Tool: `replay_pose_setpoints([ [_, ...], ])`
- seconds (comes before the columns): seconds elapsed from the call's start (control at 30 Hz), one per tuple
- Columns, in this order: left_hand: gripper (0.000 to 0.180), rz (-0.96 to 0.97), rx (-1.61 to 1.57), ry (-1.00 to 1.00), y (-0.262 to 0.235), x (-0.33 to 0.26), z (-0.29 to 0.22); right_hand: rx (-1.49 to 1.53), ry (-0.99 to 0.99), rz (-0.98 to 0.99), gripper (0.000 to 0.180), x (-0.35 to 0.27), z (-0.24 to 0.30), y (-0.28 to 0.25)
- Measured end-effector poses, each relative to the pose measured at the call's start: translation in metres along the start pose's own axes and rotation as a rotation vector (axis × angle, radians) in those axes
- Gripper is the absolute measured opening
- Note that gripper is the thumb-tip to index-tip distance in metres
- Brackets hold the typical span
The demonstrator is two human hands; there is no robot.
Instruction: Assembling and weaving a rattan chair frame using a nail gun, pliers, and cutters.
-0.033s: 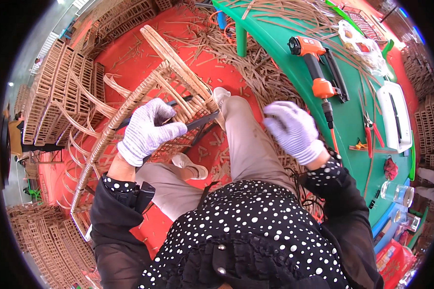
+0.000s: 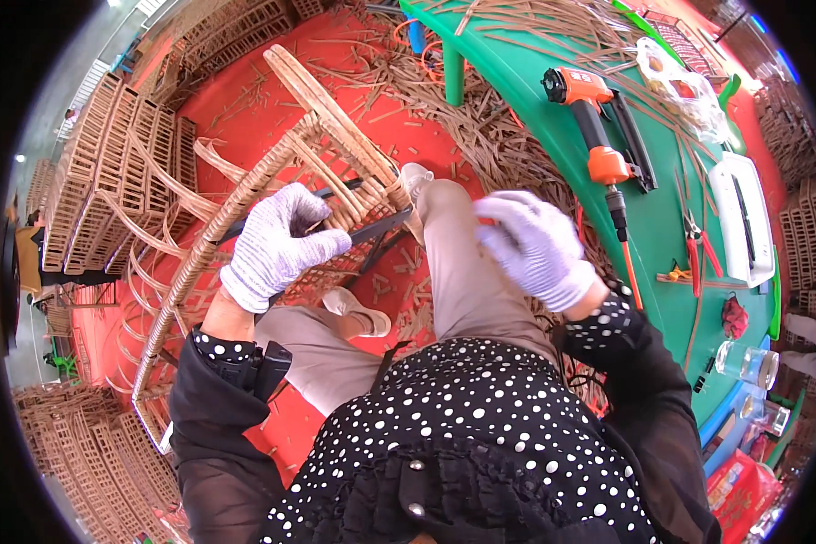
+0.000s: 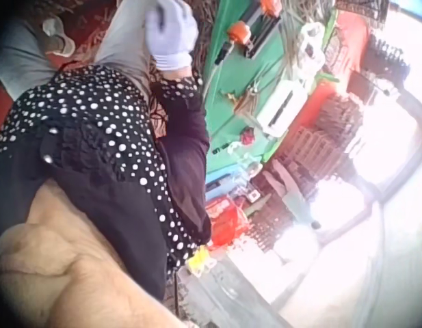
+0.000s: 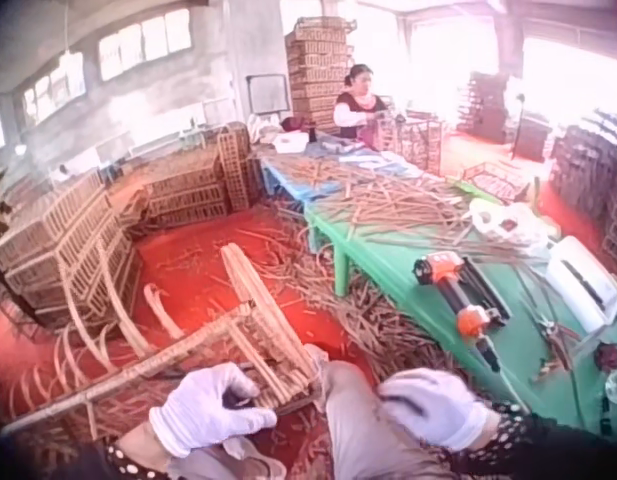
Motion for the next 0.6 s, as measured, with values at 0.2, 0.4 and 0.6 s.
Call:
replay_pose_setpoints([
  [0.2,0.032,-0.021,-0.035,0.015,-0.001,-0.009,0.003,0.226,-0.041,0.068,0.025,0.047,0.05,0.057],
  [0.4,0.032,-0.038,0.067,0.05,-0.001,-0.002,0.001,0.205,-0.033,-0.004,0.023,0.056,0.043,0.069],
  [0.6,0.018,-0.13,0.183,0.244,0.003,-0.002,-0.009,0.31,-0.182,-0.098,0.019,0.047,0.031,0.07],
])
Point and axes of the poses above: each hand's wrist, its own x-axis towards the middle knuckle, its own y-axis out of the palm, z = x × y, the point moved 3 cm from there along x, towards the middle knuckle, and after that the axes turned 2 degrees about -x, right-handed, at the moved point
